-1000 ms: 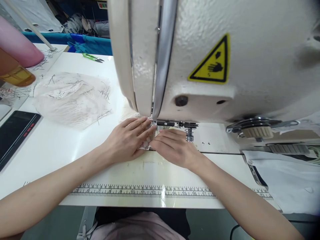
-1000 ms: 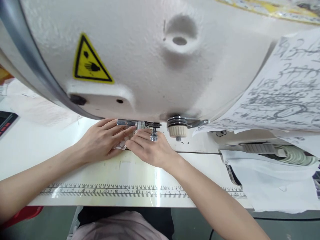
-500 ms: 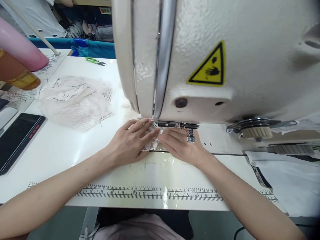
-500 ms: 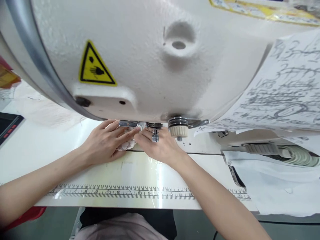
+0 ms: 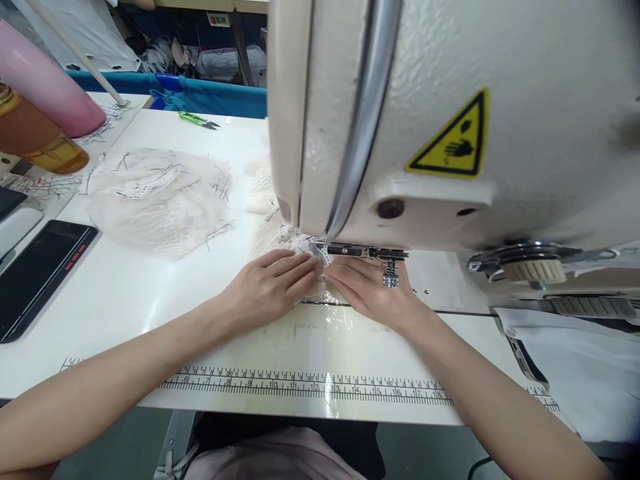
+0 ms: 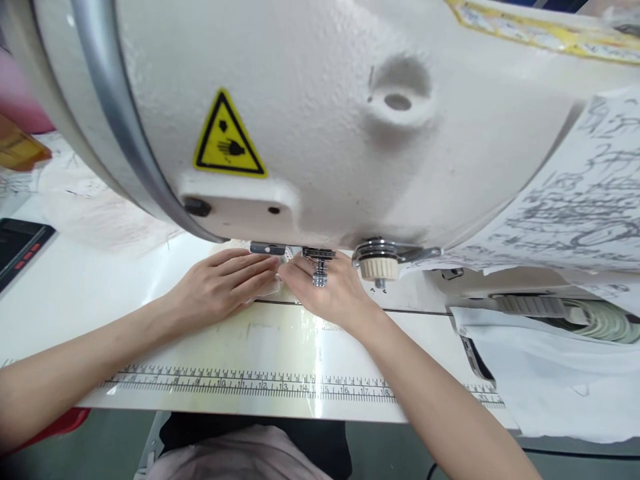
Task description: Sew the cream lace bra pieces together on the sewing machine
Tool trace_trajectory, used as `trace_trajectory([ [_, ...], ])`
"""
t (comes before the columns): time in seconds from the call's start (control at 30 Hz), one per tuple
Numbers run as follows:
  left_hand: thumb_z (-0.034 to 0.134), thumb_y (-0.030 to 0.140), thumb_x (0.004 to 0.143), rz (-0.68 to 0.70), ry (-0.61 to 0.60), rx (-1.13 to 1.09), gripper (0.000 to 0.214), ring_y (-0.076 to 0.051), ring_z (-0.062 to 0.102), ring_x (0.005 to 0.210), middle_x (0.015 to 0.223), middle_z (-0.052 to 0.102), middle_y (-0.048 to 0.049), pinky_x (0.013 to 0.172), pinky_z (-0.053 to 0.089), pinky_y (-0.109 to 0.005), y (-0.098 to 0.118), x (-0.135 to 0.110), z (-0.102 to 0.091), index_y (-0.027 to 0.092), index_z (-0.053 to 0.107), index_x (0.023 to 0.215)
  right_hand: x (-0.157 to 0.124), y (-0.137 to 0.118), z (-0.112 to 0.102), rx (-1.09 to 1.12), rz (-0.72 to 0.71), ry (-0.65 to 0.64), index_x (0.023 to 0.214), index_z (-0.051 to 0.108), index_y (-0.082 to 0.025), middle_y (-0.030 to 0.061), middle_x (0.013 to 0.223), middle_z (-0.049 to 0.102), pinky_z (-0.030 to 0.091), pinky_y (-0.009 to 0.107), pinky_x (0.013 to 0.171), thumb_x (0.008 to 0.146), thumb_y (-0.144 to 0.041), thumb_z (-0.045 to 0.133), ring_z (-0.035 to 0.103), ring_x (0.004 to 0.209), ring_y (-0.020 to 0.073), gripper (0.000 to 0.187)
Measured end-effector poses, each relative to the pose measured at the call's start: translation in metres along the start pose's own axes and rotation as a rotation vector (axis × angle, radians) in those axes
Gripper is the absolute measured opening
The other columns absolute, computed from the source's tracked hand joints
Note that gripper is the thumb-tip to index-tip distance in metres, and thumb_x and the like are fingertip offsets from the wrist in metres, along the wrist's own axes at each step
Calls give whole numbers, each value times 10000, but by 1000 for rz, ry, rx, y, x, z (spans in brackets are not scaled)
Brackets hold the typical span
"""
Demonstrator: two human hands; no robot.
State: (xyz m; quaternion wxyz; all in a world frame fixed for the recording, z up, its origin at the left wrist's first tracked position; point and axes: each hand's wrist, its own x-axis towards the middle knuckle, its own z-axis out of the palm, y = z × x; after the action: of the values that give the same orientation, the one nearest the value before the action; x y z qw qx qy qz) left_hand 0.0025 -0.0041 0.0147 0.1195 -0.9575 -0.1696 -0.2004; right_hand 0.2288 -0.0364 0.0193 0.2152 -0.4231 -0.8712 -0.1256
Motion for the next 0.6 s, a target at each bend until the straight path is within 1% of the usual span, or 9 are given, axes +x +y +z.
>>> trace_trajectory([
  [0.1, 466, 174, 989, -16, 12, -26, 220, -174, 684, 1078, 1208, 697, -64, 934, 566, -325, -1, 0, -1, 120, 671, 1045, -2, -1, 2, 7, -20, 31, 808, 665, -252, -52, 720, 674, 402, 273, 622, 917, -227, 580, 500, 598, 94, 140],
  [0.17, 470, 186, 984, -26, 7, -30, 215, -182, 691, 1068, 1190, 704, -72, 929, 579, -334, -2, -1, -2, 121, 673, 1017, -3, -3, 4, 69, -40, 28, 860, 678, -249, -42, 778, 701, 432, 263, 643, 923, -205, 567, 558, 659, 100, 135],
  [0.27, 466, 189, 971, -27, 4, -38, 219, -199, 696, 1060, 1180, 707, -90, 940, 583, -351, -7, -2, -2, 115, 670, 997, -3, -6, 10, 187, -68, -2, 902, 687, -246, -21, 867, 722, 478, 256, 710, 948, -176, 519, 622, 785, 109, 188],
  [0.4, 484, 169, 931, -52, 6, -70, 191, -224, 691, 1074, 1169, 710, -108, 964, 575, -366, -12, -5, -1, 114, 662, 968, -4, -12, 18, 234, -31, 0, 934, 698, -248, -20, 937, 730, 495, 252, 807, 941, -126, 511, 642, 903, 103, 223],
  [0.5, 472, 156, 921, -75, -9, -85, 193, -230, 682, 1093, 1164, 712, -115, 977, 570, -366, -15, -6, 0, 114, 656, 964, -4, -14, 22, 241, -14, 0, 931, 694, -241, -24, 953, 731, 495, 249, 843, 939, -105, 503, 642, 954, 100, 236],
  [0.6, 457, 150, 925, -98, -29, -94, 206, -229, 670, 1116, 1179, 705, -119, 1004, 555, -358, -17, -5, 1, 113, 656, 965, -3, -13, 23, 267, 2, -26, 927, 684, -235, -19, 955, 730, 508, 264, 865, 952, -123, 493, 641, 975, 110, 222],
])
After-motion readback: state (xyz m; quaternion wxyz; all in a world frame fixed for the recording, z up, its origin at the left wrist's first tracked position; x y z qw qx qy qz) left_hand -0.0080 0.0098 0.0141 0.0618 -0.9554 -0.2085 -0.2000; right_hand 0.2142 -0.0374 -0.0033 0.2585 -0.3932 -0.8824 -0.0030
